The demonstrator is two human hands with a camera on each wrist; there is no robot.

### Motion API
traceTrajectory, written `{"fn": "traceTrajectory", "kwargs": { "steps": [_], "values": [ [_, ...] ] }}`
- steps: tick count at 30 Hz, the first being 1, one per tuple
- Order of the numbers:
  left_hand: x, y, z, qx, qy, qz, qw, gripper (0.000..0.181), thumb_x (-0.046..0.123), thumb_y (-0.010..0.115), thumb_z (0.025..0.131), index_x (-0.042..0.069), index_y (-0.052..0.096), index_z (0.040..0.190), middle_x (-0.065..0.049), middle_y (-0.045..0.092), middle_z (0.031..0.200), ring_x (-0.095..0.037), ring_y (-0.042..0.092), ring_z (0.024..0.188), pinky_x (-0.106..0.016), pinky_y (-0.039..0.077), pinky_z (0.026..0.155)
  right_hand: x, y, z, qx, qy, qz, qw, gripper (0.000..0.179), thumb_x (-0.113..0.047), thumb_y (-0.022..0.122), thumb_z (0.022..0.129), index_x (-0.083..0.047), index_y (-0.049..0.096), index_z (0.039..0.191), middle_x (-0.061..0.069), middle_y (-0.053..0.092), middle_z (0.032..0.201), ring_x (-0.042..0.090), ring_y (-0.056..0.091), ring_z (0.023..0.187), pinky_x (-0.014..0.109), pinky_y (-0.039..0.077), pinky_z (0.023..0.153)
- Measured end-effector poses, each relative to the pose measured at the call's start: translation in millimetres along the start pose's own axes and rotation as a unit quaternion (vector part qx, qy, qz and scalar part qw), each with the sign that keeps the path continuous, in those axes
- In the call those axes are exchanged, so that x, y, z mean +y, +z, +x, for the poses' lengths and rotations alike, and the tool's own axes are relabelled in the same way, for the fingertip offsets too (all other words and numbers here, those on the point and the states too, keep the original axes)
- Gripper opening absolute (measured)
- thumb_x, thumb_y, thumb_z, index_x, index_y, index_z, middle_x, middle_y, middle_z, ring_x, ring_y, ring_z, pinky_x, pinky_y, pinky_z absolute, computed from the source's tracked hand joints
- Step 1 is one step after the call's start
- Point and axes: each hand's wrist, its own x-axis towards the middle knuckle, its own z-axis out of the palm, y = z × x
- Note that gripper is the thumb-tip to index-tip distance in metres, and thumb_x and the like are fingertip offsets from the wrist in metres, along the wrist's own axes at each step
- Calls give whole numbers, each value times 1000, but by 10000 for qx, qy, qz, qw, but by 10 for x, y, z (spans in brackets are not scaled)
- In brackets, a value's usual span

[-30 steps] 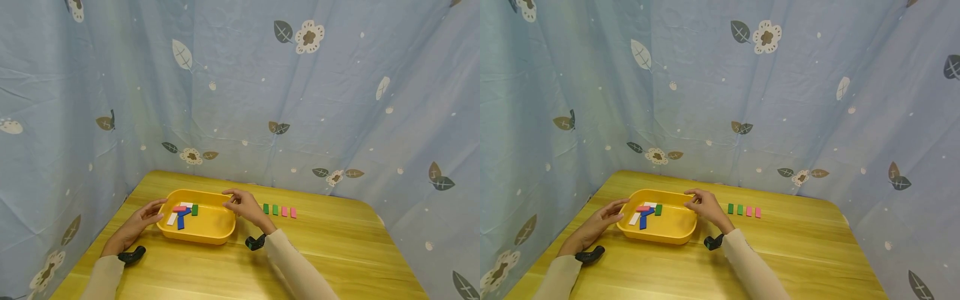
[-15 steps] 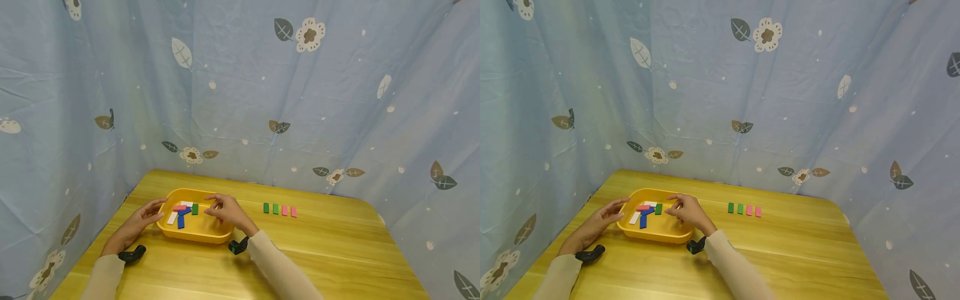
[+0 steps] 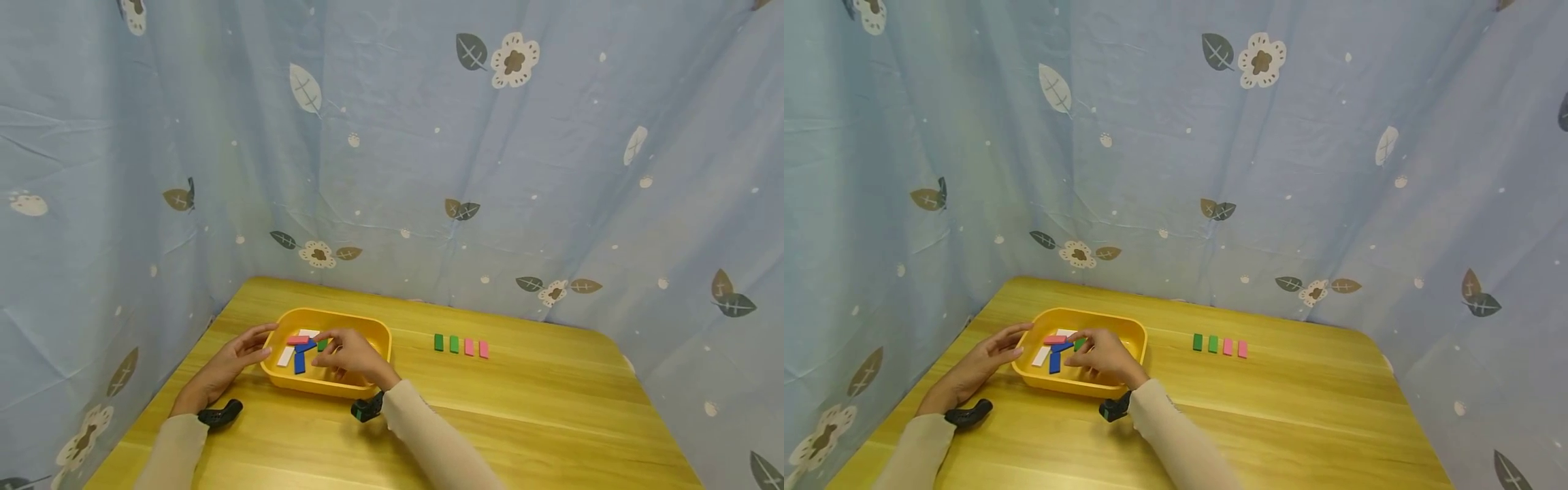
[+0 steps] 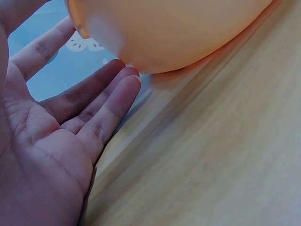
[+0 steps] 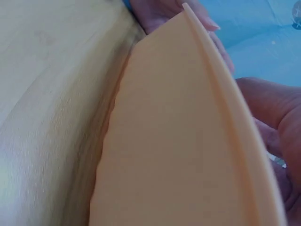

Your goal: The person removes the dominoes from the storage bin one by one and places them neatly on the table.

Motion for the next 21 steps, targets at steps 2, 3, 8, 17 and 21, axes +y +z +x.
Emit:
{"fn": "traceTrajectory", "kwargs": {
  "steps": [2, 3, 8, 17, 21],
  "values": [
    [-2, 4, 3, 23, 1, -6, 10000, 58, 22, 61, 106, 16, 38, 159, -23, 37, 157, -14, 51, 128, -20, 46, 97, 1, 34, 16, -40, 63, 3, 10000, 45, -15, 79, 93, -4, 65, 135, 11, 71, 88, 30, 64, 61, 39, 57, 55],
    [-2, 6, 5, 30, 9, -12, 10000, 58, 22, 61, 106, 15, 38, 159, -23, 37, 157, -14, 51, 127, -20, 46, 97, 1, 53, 26, -49, 88, -6, 9999, 45, -14, 79, 93, -4, 66, 134, 12, 71, 88, 28, 63, 60, 36, 56, 54],
    [20, 10, 9, 27, 20, -42, 10000, 58, 22, 61, 106, 16, 39, 159, -22, 37, 158, -11, 51, 127, -21, 47, 97, 11, 142, 92, -39, 254, -102, 9996, 42, -13, 81, 90, -6, 68, 130, 10, 70, 80, 19, 55, 52, 27, 48, 50],
    [20, 9, 3, 6, -41, 0, 10000, 57, 24, 61, 106, 19, 39, 158, -20, 38, 157, -17, 49, 131, -20, 46, 97, 20, 270, 198, 356, 645, -552, 9958, 36, -11, 85, 86, -11, 74, 120, 6, 60, 60, 15, 46, 46, 26, 43, 49],
    [15, 5, -11, 12, -37, -20, 10000, 57, 23, 61, 106, 17, 39, 159, -21, 37, 158, -15, 49, 131, -20, 46, 98, -1, 320, 228, 579, 833, -843, 9913, 36, -11, 88, 83, -14, 76, 117, 3, 56, 57, 14, 44, 44, 25, 43, 48]
  ]
}}
